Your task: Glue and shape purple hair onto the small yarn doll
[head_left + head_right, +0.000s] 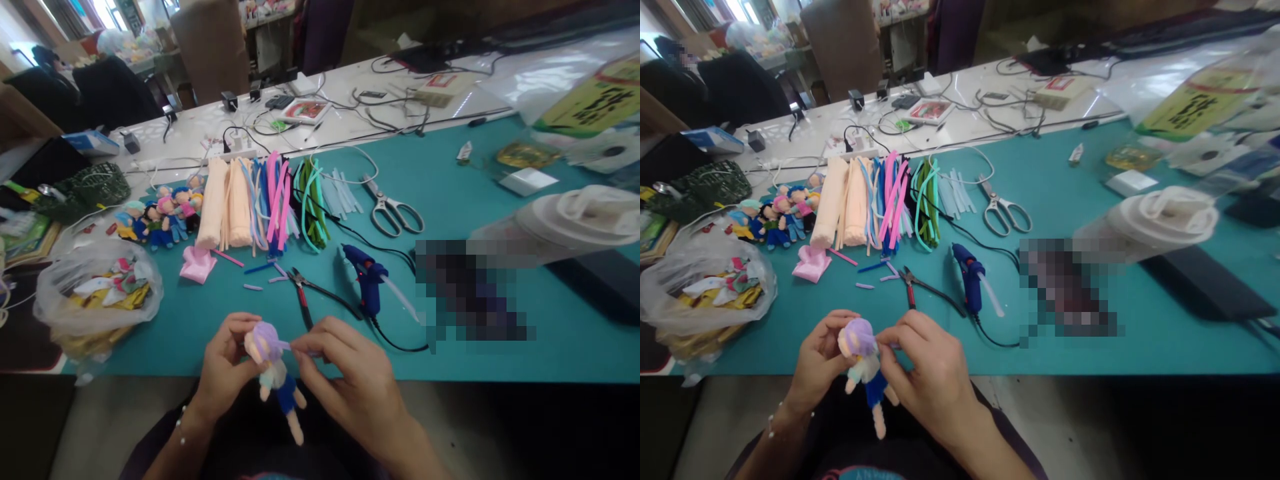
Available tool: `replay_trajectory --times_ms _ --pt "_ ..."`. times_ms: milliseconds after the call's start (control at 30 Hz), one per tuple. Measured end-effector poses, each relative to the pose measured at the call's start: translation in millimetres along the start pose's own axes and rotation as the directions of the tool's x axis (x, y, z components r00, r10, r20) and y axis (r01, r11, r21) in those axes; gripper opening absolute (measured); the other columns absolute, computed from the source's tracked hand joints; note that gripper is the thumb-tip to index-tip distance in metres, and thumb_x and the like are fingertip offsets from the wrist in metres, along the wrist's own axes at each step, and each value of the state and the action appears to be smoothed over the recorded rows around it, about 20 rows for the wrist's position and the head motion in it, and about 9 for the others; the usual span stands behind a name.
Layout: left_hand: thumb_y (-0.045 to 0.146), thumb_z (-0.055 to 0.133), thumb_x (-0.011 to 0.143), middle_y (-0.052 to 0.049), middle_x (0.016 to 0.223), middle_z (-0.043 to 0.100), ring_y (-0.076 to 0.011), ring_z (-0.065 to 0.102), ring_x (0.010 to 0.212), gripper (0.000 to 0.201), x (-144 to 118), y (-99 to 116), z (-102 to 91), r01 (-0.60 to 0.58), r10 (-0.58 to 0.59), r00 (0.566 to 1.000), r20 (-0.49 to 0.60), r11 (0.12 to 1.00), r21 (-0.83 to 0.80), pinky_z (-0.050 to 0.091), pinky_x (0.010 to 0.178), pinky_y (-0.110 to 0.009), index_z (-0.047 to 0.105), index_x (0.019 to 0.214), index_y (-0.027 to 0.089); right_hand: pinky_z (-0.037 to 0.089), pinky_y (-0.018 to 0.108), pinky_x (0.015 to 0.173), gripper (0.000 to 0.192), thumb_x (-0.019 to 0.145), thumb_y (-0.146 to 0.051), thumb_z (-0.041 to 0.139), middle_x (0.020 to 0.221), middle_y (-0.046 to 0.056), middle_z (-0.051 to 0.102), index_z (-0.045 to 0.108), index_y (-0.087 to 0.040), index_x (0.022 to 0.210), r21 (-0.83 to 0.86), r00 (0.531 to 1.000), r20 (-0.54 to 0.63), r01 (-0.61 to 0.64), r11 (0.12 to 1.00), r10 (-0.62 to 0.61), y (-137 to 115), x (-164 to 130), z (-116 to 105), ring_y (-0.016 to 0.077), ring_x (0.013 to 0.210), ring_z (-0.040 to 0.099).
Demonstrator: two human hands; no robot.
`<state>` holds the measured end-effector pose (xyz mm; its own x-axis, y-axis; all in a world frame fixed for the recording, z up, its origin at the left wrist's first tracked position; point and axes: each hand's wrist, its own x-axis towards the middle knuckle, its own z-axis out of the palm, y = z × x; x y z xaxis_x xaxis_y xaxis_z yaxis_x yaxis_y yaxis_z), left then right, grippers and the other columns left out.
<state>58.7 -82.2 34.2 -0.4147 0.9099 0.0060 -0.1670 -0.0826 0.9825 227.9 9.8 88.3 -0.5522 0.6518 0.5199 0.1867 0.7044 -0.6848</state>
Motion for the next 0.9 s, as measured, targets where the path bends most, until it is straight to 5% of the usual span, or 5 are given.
replay_trajectory --times_ms 167,367,900 --pt "0.01 0.077 0.073 -0.009 0.112 0.066 -0.0202 0.067 0.102 0.035 -5.1 0.7 0.7 -0.253 0.239 0.967 0.092 0.948 0.194 0.057 0.079 -0.027 0.066 0.104 0.023 0.045 0.023 0.055 0.017 0.09 -0.011 0.052 0.067 0.001 0.059 0.062 -0.018 0.078 -0.043 0.999 -0.005 0.044 0.998 -0.045 -6.1 -1.2 -2.1 0.0125 0.062 0.057" --pt "0.01 0.073 0.077 -0.01 0.109 0.064 -0.0211 0.064 0.103 0.041 -4.5 4.7 -1.0 -0.495 0.447 0.869 0.211 0.782 0.378 0.057 0.084 -0.033 0.061 0.115 0.022 0.042 0.024 0.055 0.017 0.09 -0.009 0.054 0.066 0.001 0.058 0.062 -0.017 0.079 -0.025 0.997 0.005 0.078 0.997 -0.078 -11.1 -5.3 -6.3 0.0122 0.061 0.054" --pt "0.01 0.069 0.08 -0.008 0.109 0.063 -0.0188 0.063 0.099 0.042 -0.4 16.1 0.5 -0.664 0.565 0.744 0.358 0.566 0.488 0.056 0.082 -0.033 0.057 0.118 0.021 0.041 0.025 0.055 0.02 0.093 -0.012 0.052 0.066 0.002 0.059 0.063 -0.018 0.078 -0.037 0.997 0.043 0.072 0.997 -0.07 -8.3 -8.2 -5.7 0.0133 0.06 0.054"
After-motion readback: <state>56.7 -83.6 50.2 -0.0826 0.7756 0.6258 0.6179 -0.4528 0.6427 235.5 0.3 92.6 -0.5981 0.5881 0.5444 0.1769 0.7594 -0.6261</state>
